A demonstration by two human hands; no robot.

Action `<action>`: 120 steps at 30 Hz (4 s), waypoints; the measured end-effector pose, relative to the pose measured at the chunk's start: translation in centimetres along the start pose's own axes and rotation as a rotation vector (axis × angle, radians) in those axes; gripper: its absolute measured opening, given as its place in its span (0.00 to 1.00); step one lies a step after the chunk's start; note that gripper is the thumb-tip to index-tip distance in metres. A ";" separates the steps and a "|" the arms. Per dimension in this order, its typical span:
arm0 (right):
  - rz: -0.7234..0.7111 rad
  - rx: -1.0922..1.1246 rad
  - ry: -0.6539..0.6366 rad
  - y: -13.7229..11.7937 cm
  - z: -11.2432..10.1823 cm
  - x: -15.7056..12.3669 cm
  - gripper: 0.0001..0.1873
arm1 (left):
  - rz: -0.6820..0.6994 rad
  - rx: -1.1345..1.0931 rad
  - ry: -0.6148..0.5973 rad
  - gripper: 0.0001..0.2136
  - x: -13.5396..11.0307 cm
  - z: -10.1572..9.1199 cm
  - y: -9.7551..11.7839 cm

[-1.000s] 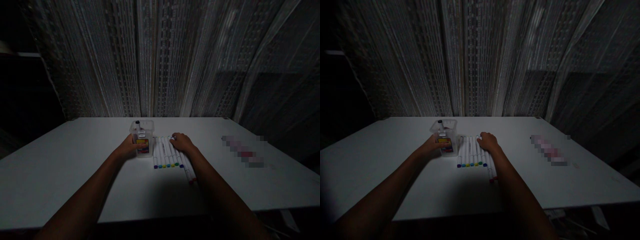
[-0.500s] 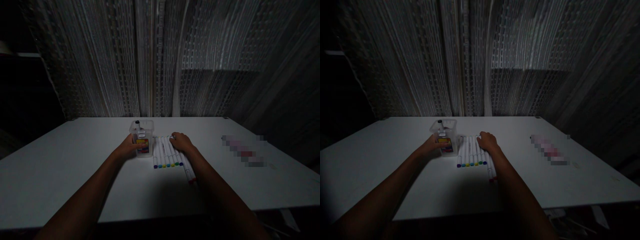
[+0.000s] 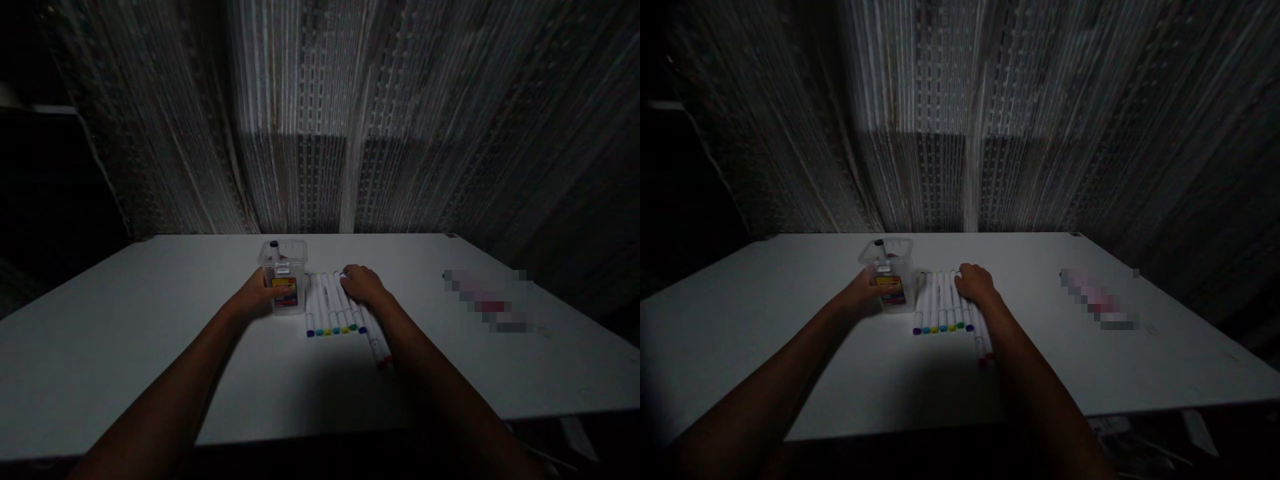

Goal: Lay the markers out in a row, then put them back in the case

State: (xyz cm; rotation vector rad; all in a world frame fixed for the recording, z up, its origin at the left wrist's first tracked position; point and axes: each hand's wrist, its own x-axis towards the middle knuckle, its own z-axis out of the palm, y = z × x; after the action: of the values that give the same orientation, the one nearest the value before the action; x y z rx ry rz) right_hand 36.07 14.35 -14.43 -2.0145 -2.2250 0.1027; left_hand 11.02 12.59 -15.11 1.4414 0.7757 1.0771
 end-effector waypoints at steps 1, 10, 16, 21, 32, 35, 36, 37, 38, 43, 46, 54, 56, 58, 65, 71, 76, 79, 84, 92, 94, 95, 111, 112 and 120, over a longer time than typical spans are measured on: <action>0.001 -0.002 0.000 0.1 0.0 0.0 0.20 | -0.005 0.003 -0.001 0.20 0.0 0.0 0.0; 0.039 0.021 -0.009 0.2 0.2 0.2 0.20 | 0.001 0.013 -0.004 0.21 0.1 -0.2 -0.5; 0.125 0.023 0.027 1.4 -1.7 0.0 0.18 | 0.001 0.040 -0.019 0.19 0.2 -0.3 -0.2; 0.186 -0.009 -0.119 2.1 -3.0 -0.4 0.17 | 0.012 0.022 0.003 0.18 0.0 -0.2 -0.2; 0.137 -0.022 -0.215 1.4 -3.2 -0.7 0.17 | -0.031 0.046 0.002 0.19 0.0 -0.3 -0.1; 0.129 -0.006 -0.168 1.5 -2.3 -0.3 0.16 | -0.016 0.035 0.002 0.20 -0.1 -0.3 -0.1; 0.128 -0.005 -0.143 1.5 -2.0 -0.1 0.16 | -0.016 0.028 0.007 0.21 -0.1 -0.2 -0.1; 0.128 -0.007 -0.119 1.5 -1.8 0.0 0.16 | -0.020 0.025 0.011 0.22 -0.1 -0.2 -0.1; 0.128 -0.011 -0.095 1.6 -1.6 0.2 0.16 | -0.020 0.024 0.020 0.22 -0.1 -0.2 -0.1; 0.152 -0.031 -0.067 1.6 -1.7 0.1 0.17 | -0.007 0.022 0.027 0.23 -0.1 -0.3 -0.2; 0.156 -0.033 -0.111 1.4 -2.2 -0.2 0.18 | -0.008 0.038 0.009 0.21 0.0 -0.3 -0.1; 0.172 -0.046 -0.031 1.1 -1.7 -0.1 0.18 | -0.008 0.027 0.020 0.21 -0.3 0.1 0.4; 0.176 -0.048 -0.008 1.2 -1.6 -0.1 0.19 | -0.008 0.034 0.014 0.20 -0.2 0.0 0.3; 0.171 -0.046 -0.012 1.3 -1.7 -0.1 0.20 | -0.012 0.033 0.023 0.20 -0.1 -0.1 0.2; 0.169 -0.054 0.004 1.2 -1.2 0.1 0.19 | 0.000 0.027 0.019 0.19 -0.2 -0.1 0.2; 0.194 -0.041 0.052 1.5 -1.0 0.2 0.19 | 0.005 0.005 0.005 0.20 -0.2 -0.2 0.2; 0.174 -0.038 0.019 1.3 -1.3 0.0 0.18 | 0.000 0.039 0.005 0.19 -0.2 -0.1 0.4; 0.172 -0.044 0.025 1.2 -0.9 0.1 0.18 | -0.008 0.029 0.023 0.22 -0.2 0.0 0.4; 0.192 -0.036 0.021 1.6 -1.1 0.2 0.18 | -0.016 0.022 0.030 0.23 -0.2 -0.1 0.3; 0.216 -0.012 -0.079 2.5 -2.6 -0.3 0.17 | -0.009 -0.002 0.022 0.20 -0.1 -0.2 0.0; 0.206 -0.012 -0.084 2.5 -2.5 -0.2 0.16 | -0.003 0.002 0.015 0.20 -0.1 -0.2 0.0; 0.204 -0.012 -0.079 2.5 -2.4 -0.2 0.16 | -0.002 0.010 0.013 0.20 -0.1 -0.2 0.0; 0.253 -0.013 -0.138 3.6 -2.8 -0.5 0.23 | -0.020 0.008 0.000 0.21 -0.1 -0.3 0.0; 0.234 -0.003 -0.131 3.5 -2.7 -0.4 0.23 | -0.021 0.010 -0.005 0.21 -0.1 -0.3 -0.1; 0.234 0.016 -0.105 3.8 -2.6 -0.2 0.27 | -0.014 0.007 0.026 0.23 -0.1 -0.3 0.0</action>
State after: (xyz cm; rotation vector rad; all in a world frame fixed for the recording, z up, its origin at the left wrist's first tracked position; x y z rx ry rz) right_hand 40.16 14.46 -12.42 -2.3028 -2.0276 0.2551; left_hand 10.71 12.65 -15.17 1.4286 0.8083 1.0851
